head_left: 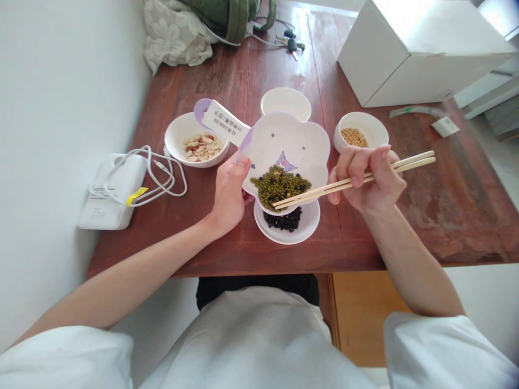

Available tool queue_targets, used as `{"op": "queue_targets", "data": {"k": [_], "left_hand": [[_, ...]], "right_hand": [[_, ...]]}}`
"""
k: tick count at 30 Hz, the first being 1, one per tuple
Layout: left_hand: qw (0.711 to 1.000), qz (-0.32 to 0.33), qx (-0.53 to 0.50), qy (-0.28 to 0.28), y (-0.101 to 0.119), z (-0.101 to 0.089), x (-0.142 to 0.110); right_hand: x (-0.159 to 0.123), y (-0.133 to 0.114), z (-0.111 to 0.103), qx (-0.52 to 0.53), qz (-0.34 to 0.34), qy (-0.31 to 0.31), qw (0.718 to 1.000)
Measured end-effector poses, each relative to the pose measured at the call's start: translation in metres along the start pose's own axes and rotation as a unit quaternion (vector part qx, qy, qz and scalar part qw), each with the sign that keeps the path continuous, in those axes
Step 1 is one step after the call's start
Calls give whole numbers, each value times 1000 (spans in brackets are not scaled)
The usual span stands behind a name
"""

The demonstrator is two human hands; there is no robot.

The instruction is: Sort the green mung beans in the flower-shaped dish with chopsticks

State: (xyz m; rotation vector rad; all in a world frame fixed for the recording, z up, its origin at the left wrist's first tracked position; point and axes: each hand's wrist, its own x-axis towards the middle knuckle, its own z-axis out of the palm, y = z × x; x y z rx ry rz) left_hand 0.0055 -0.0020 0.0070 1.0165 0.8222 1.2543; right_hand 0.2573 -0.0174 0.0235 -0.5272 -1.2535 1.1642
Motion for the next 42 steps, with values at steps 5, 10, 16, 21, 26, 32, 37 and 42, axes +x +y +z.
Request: {"op": "queue_targets", "data": {"k": [5, 10, 16, 21, 26, 32, 37, 42], "left_hand": [[1000, 7, 2, -2, -1, -2, -1], [1000, 3, 4, -6, -1, -3, -2], [1000, 0, 13, -10, -2, -5, -4], [1000, 8, 13, -13, -3, -6, -4], [1000, 0, 16, -2, -3, -6, -4], [1000, 1, 8, -5, -2, -5, -4], [1000, 7, 26, -4, -1, -6, -4], [1000, 6, 27, 5, 1, -5, -4]], "right_hand": [[1, -2, -6, 2, 8, -11, 1000], [3, -5, -9, 14, -4, -33, 999], [3, -8, -15, -6, 5, -43, 999], [1, -7, -17, -21, -16, -48, 998], [1, -4, -15, -41, -20, -31, 998], [1, -2, -11, -52, -55, -20, 997], [-1, -2, -8, -71, -30, 6, 997], [-5, -1, -16, -53, -16, 2, 998]]}}
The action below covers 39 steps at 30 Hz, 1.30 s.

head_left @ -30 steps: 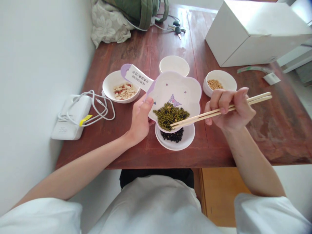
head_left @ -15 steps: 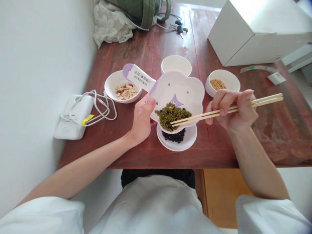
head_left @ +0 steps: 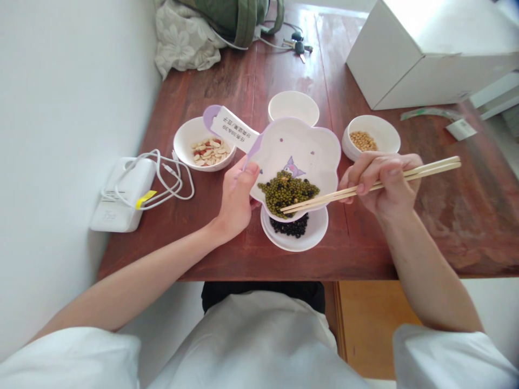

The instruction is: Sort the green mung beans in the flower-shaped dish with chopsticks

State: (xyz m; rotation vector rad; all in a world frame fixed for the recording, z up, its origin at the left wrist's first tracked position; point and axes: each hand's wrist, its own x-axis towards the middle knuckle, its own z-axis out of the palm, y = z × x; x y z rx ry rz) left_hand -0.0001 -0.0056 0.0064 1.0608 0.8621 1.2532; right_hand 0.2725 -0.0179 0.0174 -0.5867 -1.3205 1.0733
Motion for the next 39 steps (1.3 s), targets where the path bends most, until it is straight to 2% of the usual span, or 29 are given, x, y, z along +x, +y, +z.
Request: {"op": "queue_targets", "data": {"k": [8, 13, 20, 39], "left_hand": [[1000, -2, -2, -3, -2, 0, 1], [1000, -3, -1, -7, -2, 0, 1], [1000, 8, -10, -13, -3, -1, 1], [1000, 15, -13, -18, 0, 1, 2]], "right_hand": [[2, 2, -5, -50, -38, 3, 998], [3, 7, -14, -19, -37, -36, 998], [5, 0, -2, -70, -40, 6, 997], [10, -6, 2, -78, -47, -14, 996]]}}
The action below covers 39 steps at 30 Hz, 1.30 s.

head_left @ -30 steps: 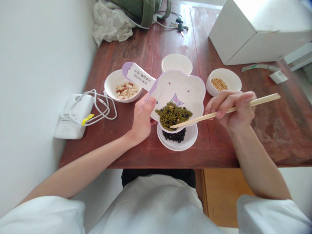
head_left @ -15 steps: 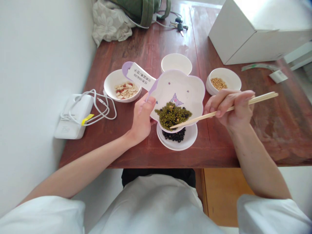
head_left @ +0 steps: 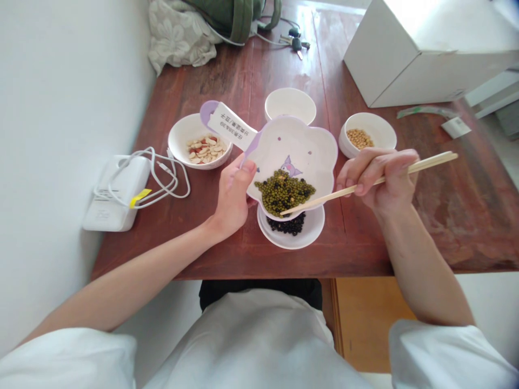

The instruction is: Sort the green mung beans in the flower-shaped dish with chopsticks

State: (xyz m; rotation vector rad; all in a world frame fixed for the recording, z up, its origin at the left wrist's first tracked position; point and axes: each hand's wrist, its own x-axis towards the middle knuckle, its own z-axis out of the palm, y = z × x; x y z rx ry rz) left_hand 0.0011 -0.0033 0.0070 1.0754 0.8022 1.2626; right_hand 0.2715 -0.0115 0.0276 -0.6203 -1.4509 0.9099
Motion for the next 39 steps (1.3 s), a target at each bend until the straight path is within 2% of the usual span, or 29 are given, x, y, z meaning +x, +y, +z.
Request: {"op": "queue_targets", "data": {"k": [24, 39], "left_hand": [[1000, -5, -13, -8, -4, -1, 0], [1000, -10, -17, 10, -1, 0, -1]], "right_hand": [[-3, 2, -1, 7, 15, -6, 1000], [-2, 4, -2, 0, 22, 1, 1000]]}}
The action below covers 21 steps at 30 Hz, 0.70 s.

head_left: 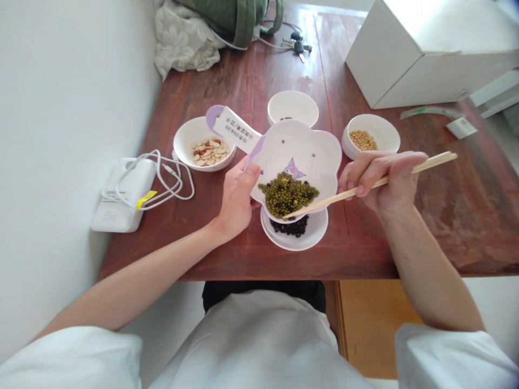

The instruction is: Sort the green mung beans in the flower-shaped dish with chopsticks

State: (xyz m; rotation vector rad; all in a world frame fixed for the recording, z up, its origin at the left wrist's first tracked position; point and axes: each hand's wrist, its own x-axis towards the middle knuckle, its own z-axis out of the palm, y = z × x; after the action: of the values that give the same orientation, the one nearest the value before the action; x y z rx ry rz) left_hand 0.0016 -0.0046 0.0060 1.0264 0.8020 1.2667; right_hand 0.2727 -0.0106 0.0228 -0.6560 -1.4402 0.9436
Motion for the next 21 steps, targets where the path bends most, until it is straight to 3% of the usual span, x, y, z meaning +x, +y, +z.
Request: {"op": "queue_targets", "data": {"k": [21], "left_hand": [[1000, -8, 3, 3, 0, -1, -1]], "right_hand": [[1, -2, 1, -1, 8, 19, 1000]]}}
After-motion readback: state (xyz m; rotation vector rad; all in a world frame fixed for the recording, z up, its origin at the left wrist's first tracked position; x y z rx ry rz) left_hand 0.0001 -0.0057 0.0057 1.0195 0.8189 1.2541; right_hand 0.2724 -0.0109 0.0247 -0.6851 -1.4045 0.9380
